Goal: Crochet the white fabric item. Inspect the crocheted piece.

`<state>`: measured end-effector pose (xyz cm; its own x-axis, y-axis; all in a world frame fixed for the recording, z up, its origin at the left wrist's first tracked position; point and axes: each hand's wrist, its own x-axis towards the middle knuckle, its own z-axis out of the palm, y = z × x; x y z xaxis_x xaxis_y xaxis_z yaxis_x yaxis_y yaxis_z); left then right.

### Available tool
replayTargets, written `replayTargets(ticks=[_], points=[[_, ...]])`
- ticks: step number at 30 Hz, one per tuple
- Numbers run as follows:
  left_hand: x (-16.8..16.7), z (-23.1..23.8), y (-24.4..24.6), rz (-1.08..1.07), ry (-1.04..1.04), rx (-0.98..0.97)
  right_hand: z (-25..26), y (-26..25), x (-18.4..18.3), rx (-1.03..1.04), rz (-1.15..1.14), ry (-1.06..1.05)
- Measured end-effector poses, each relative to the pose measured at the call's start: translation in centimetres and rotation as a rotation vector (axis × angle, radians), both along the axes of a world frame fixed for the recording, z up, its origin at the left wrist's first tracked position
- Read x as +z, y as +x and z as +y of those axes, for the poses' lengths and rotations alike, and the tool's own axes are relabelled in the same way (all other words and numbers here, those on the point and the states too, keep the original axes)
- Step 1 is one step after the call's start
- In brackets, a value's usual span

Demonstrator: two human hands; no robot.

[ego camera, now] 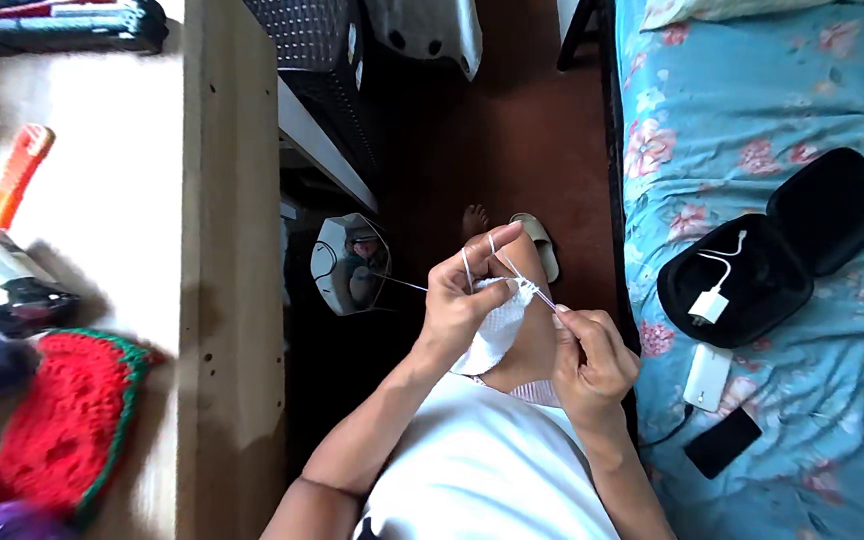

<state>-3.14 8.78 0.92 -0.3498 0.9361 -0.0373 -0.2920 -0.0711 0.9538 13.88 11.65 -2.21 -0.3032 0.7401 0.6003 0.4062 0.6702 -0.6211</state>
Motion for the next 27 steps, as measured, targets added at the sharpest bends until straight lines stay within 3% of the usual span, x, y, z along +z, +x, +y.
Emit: replayTargets(ticks=[6,15,22,27], points=[[0.0,-0.1,-1.6,-0.194,-0.028,-0.161,0.1,0.7,-0.2,0.109,0.071,-0.075],[-0.2,-0.1,-2.0,-0.366,-0.075,-0.234,0.4,1.1,-0.5,0.223,0.199,-0.202],[-0.5,-0.2,0.0,-0.286,-0.072,-0.235,1.0,0.8,-0.2,0.520,0.529,-0.817],[-1.4,-0.4,-2.3,-0.215,-0.040,-0.259,2.1,0.8,0.0,0.516,0.712,-1.048]])
